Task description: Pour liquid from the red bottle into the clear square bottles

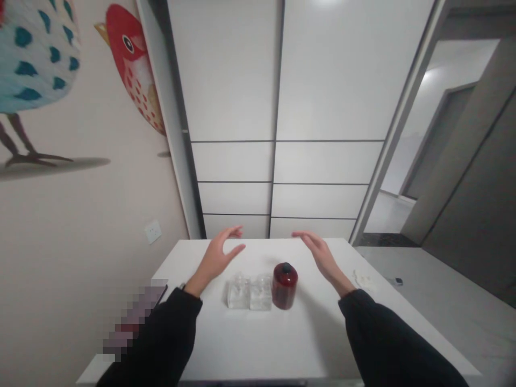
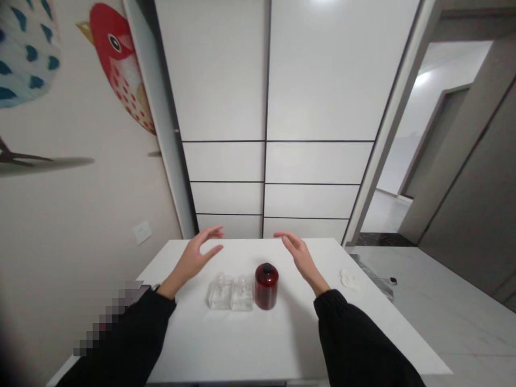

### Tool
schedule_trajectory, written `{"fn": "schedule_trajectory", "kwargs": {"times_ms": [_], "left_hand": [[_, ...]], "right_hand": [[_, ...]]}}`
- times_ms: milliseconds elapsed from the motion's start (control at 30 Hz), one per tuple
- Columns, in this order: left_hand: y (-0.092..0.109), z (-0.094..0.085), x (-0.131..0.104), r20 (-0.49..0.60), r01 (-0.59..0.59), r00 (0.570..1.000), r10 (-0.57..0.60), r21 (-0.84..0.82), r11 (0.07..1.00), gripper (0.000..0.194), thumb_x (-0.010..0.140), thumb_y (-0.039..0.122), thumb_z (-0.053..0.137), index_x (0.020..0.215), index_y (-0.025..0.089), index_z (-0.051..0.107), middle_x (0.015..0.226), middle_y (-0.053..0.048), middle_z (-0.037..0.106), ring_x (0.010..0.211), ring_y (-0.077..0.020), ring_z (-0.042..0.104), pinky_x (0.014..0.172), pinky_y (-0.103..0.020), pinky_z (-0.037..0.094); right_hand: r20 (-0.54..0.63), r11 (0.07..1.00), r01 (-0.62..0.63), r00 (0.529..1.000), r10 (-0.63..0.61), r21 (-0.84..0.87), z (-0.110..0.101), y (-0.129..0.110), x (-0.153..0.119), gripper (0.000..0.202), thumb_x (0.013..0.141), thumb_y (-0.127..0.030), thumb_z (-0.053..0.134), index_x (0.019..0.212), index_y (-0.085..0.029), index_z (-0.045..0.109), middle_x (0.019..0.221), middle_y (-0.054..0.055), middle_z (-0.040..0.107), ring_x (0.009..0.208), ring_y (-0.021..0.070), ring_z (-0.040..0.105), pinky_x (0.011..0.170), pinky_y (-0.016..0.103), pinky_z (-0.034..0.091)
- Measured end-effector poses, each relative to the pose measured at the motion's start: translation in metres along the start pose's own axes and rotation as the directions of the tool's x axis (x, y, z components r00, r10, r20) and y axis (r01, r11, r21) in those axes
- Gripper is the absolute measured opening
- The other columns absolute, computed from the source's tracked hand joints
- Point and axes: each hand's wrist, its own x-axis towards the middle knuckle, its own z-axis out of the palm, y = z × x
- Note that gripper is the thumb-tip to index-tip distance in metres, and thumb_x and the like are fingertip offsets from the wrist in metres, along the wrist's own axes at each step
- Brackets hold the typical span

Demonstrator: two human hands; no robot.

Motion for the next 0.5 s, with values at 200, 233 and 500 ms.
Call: {"fn": "schedule_trajectory", "kwargs": {"times_ms": [200, 233, 500], "left_hand": [[0.003, -0.034, 0.087, -0.021, 0.12, 0.993, -0.118, 0.202, 0.972, 0.036, 0.103, 0.038, 0.069, 0.132, 0.018, 0.065, 0.133, -0.01, 0.067, 0.112, -0.0266, 0.07, 0.095, -0.048, 0.062], [0.004, -0.036, 0.089, -0.001, 0.126, 0.992, -0.129, 0.228, 0.965, 0.036, 0.103, 0.038, 0.07, 0.133, 0.019, 0.064, 0.134, -0.011, 0.067, 0.113, -0.0265, 0.07, 0.095, -0.049, 0.062], [0.027, -0.007, 0.019, 0.47, -0.097, 0.882, -0.036, 0.257, 0.961, 0.037, 0.103, 0.038, 0.069, 0.134, 0.019, 0.064, 0.135, -0.011, 0.067, 0.113, -0.0266, 0.07, 0.096, -0.049, 0.062]], "right_hand": [[-0.023, 0.93, -0.067, 0.998, 0.063, -0.36, -0.016, -0.01, 0.073, 0.035, 0.106, -0.041, 0.067, 0.133, -0.019, 0.064, 0.135, 0.011, 0.064, 0.114, 0.0249, 0.067, 0.098, 0.046, 0.06], [-0.014, 0.911, -0.075, 0.997, 0.076, -0.406, -0.015, -0.01, 0.077, 0.034, 0.106, -0.041, 0.067, 0.132, -0.019, 0.064, 0.136, 0.011, 0.064, 0.115, 0.0246, 0.067, 0.098, 0.046, 0.059], [-0.061, 0.827, -0.21, 0.976, 0.21, -0.522, -0.003, 0.027, 0.004, 0.034, 0.106, -0.041, 0.067, 0.132, -0.02, 0.065, 0.134, 0.01, 0.064, 0.113, 0.0249, 0.067, 0.096, 0.045, 0.06]]}}
